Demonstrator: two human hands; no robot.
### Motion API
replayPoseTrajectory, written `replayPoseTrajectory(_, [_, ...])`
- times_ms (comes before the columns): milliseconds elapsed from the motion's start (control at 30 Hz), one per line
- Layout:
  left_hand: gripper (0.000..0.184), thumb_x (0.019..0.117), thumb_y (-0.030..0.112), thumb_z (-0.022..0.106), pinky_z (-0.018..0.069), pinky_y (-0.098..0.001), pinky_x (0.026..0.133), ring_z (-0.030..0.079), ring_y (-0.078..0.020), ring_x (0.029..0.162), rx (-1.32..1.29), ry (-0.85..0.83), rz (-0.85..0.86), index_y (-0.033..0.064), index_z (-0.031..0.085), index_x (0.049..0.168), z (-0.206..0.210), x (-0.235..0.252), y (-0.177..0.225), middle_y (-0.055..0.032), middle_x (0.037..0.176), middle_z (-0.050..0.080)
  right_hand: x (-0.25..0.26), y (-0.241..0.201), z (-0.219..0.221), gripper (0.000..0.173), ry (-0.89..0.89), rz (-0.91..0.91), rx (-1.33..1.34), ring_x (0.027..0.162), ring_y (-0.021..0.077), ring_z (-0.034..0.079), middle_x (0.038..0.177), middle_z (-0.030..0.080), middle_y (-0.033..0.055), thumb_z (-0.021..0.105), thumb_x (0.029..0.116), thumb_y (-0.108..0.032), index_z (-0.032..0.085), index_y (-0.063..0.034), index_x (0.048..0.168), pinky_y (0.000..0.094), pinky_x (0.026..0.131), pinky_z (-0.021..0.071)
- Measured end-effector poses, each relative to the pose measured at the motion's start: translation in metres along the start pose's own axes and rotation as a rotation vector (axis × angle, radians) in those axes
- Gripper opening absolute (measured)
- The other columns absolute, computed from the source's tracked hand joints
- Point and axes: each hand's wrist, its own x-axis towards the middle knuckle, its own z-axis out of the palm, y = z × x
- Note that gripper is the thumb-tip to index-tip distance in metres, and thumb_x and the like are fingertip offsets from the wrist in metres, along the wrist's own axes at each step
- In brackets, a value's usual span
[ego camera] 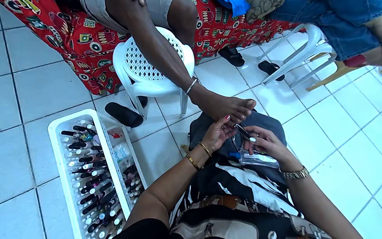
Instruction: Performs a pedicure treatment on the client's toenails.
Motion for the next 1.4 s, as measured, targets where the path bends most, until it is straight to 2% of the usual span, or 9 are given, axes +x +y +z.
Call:
replayPoseTrajectory(167, [0.016,0.1076,0.024,0.051,0.0579,-0.0305,0.083,0.068,-0.0138,0.086,0.009,0.016,0.013,0.0112,0.061,0.108,0.001,-0.001,0.0,-0.0023,0.094,0.067,0.001,-0.006,0.0,0.037,-0.005,0.014,-0.021,0.055,-0.005,0.059,0.077,0.072,-0.0095,0.054,0.0965,-0.025,0.056,-0.0071,0.129,0.0109,0.051,0.045])
replayPoseTrajectory(333, [0.017,0.1076,0.024,0.05,0.0578,-0.0303,0.082,0.067,-0.0133,0.083,0.018,0.004,0.027,0.0115,0.06,0.105,0.001,0.0,-0.001,-0.0017,0.09,0.066,0.001,-0.012,0.001,0.038,-0.005,0.034,-0.053,0.055,-0.005,0.059,0.075,0.072,-0.0101,0.055,0.0964,-0.025,0.058,-0.0061,0.129,0.0109,0.05,0.045])
replayPoseTrajectory(500, [0.015,0.1076,0.022,0.051,0.0583,-0.0301,0.082,0.068,-0.0132,0.084,0.012,0.004,0.03,0.0108,0.061,0.107,0.001,0.0,-0.002,-0.0023,0.092,0.068,0.002,-0.014,0.001,0.033,0.03,0.088,-0.002,0.05,-0.0046,0.056,0.075,0.073,-0.0065,0.05,0.0986,-0.026,0.06,-0.008,0.125,0.0107,0.045,0.0404])
replayPoseTrajectory(567, [0.016,0.1075,0.022,0.051,0.0586,-0.03,0.081,0.069,-0.0131,0.083,0.016,0.004,0.031,0.0105,0.061,0.106,0.002,0.0,-0.002,-0.0024,0.091,0.068,0.004,-0.015,0.001,0.031,0.028,0.11,0.02,0.051,-0.0031,0.058,0.075,0.074,-0.0047,0.048,0.0998,-0.025,0.061,-0.0089,0.123,0.0117,0.045,0.0414])
replayPoseTrajectory(700, [0.017,0.108,0.023,0.05,0.0582,-0.0305,0.081,0.068,-0.0129,0.083,0.035,0.001,0.036,0.0109,0.061,0.106,0.001,0.001,-0.002,-0.0014,0.09,0.067,0.005,-0.02,0.002,0.032,0.003,0.059,-0.025,0.056,-0.0033,0.061,0.076,0.073,-0.0077,0.053,0.0967,-0.023,0.06,-0.0079,0.124,0.0118,0.05,0.0452])
replayPoseTrajectory(767, [0.016,0.1079,0.023,0.05,0.0578,-0.0305,0.081,0.067,-0.0128,0.084,0.038,-0.001,0.038,0.011,0.06,0.107,0.001,0.001,-0.002,-0.0012,0.091,0.066,0.005,-0.021,0.003,0.033,-0.006,0.038,-0.045,0.057,-0.0055,0.059,0.077,0.073,-0.0094,0.055,0.0965,-0.025,0.06,-0.0078,0.125,0.0105,0.05,0.0437])
replayPoseTrajectory(967, [0.016,0.1073,0.022,0.051,0.0582,-0.0312,0.082,0.068,-0.0141,0.084,0.009,0.009,0.042,0.0095,0.06,0.108,0.001,0.002,-0.003,-0.0028,0.091,0.067,0.004,-0.02,0.002,0.032,-0.005,0.064,-0.018,0.054,-0.0058,0.056,0.08,0.074,-0.0066,0.047,0.1004,-0.021,0.059,-0.0065,0.126,0.0101,0.047,0.0392])
replayPoseTrajectory(1167, [0.013,0.1064,0.021,0.053,0.0585,-0.0287,0.08,0.069,-0.0126,0.082,-0.001,0.023,0.036,0.0108,0.06,0.107,0.003,-0.001,-0.002,-0.0021,0.09,0.068,0.005,-0.008,-0.006,0.039,-0.047,0.076,-0.002,0.059,-0.0049,0.058,0.09,0.075,-0.005,0.054,0.0986,-0.033,0.056,-0.0088,0.129,0.01,0.048,0.0387])
replayPoseTrajectory(1400, [0.011,0.1065,0.02,0.053,0.0581,-0.0291,0.08,0.068,-0.0127,0.081,-0.001,0.025,0.041,0.0108,0.059,0.109,0.003,0.0,-0.003,-0.0018,0.09,0.067,0.004,-0.019,0.004,0.03,0.048,0.115,0.016,0.055,-0.0039,0.058,0.083,0.075,-0.0044,0.048,0.1002,-0.026,0.059,-0.0078,0.121,0.0109,0.046,0.0392])
